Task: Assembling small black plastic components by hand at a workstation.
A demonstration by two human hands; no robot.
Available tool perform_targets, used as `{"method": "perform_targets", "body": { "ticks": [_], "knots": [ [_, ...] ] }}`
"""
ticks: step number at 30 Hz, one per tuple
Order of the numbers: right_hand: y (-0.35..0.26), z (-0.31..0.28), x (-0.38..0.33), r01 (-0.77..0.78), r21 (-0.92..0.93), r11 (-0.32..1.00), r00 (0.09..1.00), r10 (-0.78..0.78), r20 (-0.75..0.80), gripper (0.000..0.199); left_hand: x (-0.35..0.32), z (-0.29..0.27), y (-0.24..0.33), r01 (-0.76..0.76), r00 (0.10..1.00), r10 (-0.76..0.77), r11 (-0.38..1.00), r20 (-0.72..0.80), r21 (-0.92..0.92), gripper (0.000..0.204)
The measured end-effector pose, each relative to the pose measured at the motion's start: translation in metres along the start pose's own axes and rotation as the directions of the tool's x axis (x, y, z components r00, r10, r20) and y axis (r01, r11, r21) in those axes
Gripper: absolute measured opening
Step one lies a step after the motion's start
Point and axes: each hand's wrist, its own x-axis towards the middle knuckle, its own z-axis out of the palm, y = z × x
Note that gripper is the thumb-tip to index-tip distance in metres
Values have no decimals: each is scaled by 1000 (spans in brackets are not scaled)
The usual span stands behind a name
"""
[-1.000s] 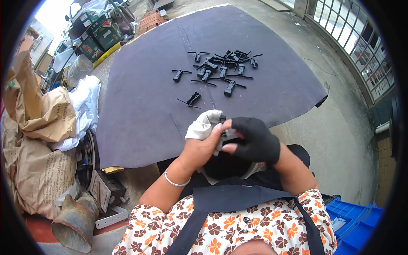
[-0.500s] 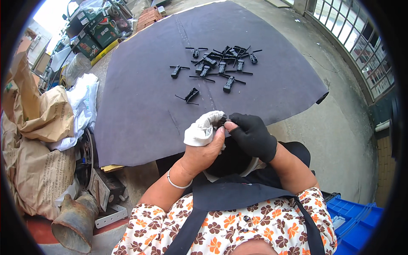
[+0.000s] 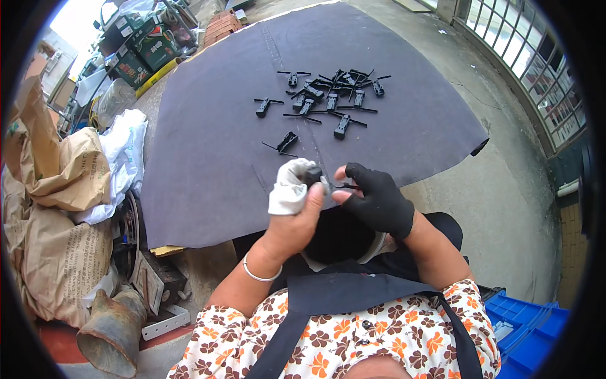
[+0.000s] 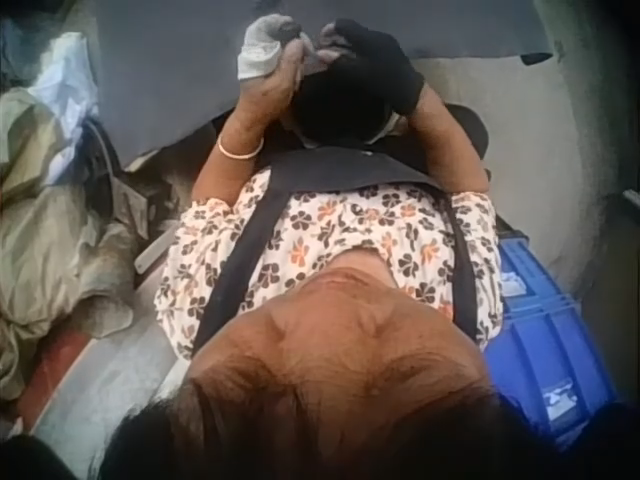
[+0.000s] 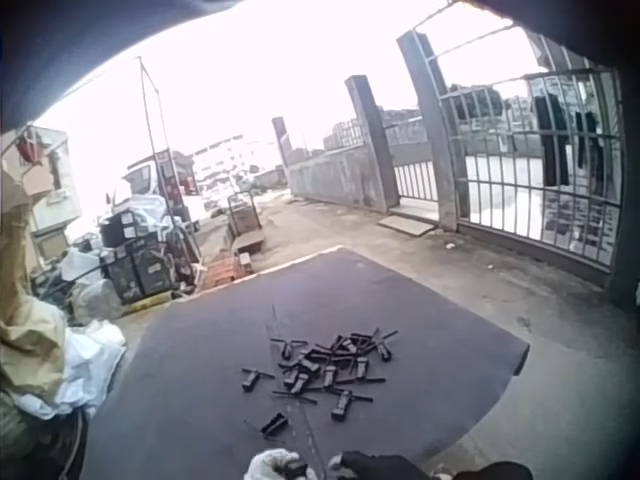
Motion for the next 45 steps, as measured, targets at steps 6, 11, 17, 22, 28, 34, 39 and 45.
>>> {"method": "perform_targets", "body": {
  "ticks": [6,11,17,22,28,34,39,45],
  "knots": [
    [31,-4,3,354,-3,935,933,-353,-74,12,3,-5,12,307,950,-286,930,128,-201,33],
    [15,-14,3,136,63,989,988,-140,61,10,0,-2,13,361,926,-320,904,199,-229,36],
    [30,-14,3,404,30,914,914,-405,34,10,3,-2,17,374,907,-332,918,259,-131,39],
    [19,3,-1,170,346,923,985,-169,-33,7,-5,8,21,405,859,-322,903,397,-143,36],
    [17,-8,-2,63,196,979,992,-84,98,7,-1,-1,12,512,846,-334,728,416,-456,28],
    [12,-5,-1,142,79,987,979,-152,137,18,-2,5,11,501,850,-410,823,331,-268,22],
    [19,5,-1,-8,168,986,984,-22,174,19,-11,5,7,52,955,-129,960,268,275,22],
    [14,-27,-1,-81,225,971,961,16,276,21,3,-13,51,-112,896,-193,774,400,623,43]
  ]
}}
